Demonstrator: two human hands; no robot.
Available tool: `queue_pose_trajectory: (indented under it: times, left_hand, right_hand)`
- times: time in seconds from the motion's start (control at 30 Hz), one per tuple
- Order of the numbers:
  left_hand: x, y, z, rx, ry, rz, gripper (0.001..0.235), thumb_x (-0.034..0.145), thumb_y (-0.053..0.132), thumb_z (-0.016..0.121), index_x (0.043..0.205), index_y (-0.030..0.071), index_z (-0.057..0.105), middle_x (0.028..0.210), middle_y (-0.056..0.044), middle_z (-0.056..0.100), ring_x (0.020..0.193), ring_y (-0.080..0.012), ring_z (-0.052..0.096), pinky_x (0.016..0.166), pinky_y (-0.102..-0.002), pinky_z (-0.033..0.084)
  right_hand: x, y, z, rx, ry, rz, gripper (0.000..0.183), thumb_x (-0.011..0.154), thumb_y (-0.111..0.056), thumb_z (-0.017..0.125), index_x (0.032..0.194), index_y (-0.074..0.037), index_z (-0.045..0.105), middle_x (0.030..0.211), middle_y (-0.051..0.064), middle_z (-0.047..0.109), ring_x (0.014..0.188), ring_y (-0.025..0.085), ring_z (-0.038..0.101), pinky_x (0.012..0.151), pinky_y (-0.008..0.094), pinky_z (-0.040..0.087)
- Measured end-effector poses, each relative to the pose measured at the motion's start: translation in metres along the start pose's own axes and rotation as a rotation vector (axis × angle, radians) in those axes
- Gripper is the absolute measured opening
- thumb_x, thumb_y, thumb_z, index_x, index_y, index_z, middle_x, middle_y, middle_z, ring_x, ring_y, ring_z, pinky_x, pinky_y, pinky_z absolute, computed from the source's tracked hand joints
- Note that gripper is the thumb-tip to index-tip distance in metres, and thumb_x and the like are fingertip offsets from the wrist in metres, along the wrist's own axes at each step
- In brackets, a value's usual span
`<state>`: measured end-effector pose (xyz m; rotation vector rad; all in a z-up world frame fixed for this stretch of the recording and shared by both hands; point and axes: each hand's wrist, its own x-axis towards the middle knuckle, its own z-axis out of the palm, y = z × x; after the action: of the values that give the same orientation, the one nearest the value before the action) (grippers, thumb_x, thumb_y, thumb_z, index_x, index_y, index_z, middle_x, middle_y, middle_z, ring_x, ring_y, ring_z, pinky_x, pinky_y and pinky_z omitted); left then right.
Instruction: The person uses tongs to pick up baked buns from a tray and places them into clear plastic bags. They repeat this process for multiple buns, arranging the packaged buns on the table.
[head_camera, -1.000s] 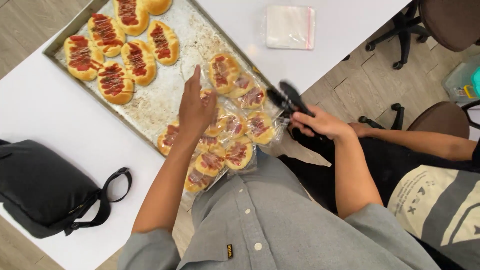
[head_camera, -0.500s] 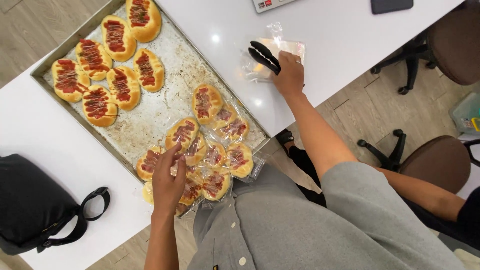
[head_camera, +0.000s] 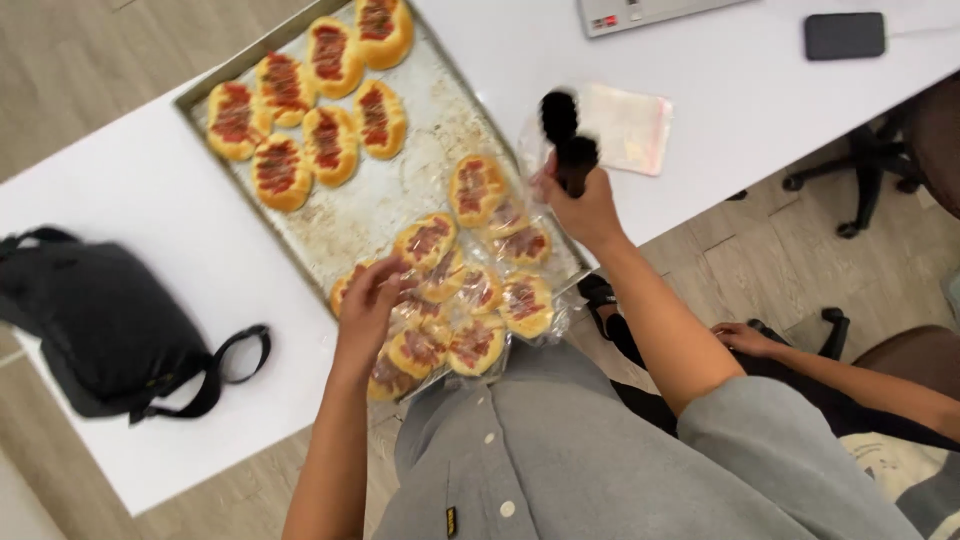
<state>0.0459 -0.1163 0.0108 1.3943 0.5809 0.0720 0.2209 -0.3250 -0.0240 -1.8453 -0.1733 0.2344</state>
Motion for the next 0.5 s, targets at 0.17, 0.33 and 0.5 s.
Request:
queue_pose_trajectory:
  times: [0.17,0.33,0.5]
  left_hand:
    - [-0.004,-0.052,-0.027,-0.236,-0.255,0.05,0.063,0.077,0.023,0.063,0.129,0.01,0.03,0.12,-0.016,0.042,0.1,-0.0245,0.052,0.078,-0.031,0.049]
    - [-0.027,-0.079,-0.078,-0.152,-0.116,0.121,0.042,0.085,0.009,0.053,0.123,0.0,0.04,0.116,-0.017,0.049,0.105,-0.0205,0.047,0.089,-0.036,0.042]
    - [-0.059,-0.047,-0.124,-0.399,-0.059,-0.125,0.036,0.089,0.023,0.047,0.117,0.001,0.048,0.105,-0.018,0.057,0.091,-0.024,0.058,0.076,-0.036,0.051]
  right_hand:
    - [-0.1,-0.05,0.114,-0.273,-0.224,-0.322,0.011,0.071,-0.016,0.059,0.08,-0.012,0.054,0.065,0.008,0.053,0.067,0.025,0.057,0.063,0.035,0.045]
    - [-0.159,-0.056,0.162,-0.097,-0.341,0.013,0.017,0.067,-0.015,0.06,0.083,-0.012,0.053,0.058,0.008,0.05,0.056,0.019,0.055,0.051,0.031,0.044]
    - [-0.18,-0.092,0.17,0.227,-0.09,0.275,0.028,0.071,-0.02,0.07,0.095,-0.008,0.059,0.071,0.0,0.052,0.067,0.011,0.054,0.058,0.022,0.05]
